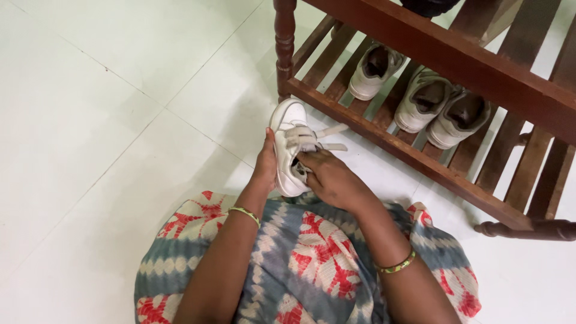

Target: The person sits on the floor and wipes a white sneaker with a cloth, cleaning the upper, laces, and sides. The person rotates the shoe to reach different areas and continues wiping until the end of the clip.

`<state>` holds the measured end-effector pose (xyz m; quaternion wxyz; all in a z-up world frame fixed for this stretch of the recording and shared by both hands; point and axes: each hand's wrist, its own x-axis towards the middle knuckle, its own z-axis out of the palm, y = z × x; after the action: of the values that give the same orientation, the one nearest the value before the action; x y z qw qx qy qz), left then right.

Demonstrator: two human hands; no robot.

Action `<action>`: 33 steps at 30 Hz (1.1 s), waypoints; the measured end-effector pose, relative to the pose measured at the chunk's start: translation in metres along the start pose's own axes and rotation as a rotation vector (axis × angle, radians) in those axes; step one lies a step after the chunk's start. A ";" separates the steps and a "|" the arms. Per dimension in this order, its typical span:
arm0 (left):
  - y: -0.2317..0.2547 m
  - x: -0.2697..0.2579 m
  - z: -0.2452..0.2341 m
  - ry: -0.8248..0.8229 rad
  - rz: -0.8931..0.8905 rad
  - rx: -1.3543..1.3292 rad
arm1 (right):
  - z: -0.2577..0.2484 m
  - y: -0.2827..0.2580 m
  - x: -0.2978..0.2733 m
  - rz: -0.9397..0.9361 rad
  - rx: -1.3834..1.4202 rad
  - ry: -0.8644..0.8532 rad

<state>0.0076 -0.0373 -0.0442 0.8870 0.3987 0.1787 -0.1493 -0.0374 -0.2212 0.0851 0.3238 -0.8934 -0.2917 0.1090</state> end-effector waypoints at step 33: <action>-0.004 0.016 -0.036 0.061 0.028 0.106 | 0.006 -0.023 0.003 -0.034 -0.151 0.044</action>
<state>0.0132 -0.0145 -0.0759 0.8610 0.4517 0.1918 -0.1341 -0.0482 -0.2021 0.0953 0.2637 -0.9123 -0.3071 0.0616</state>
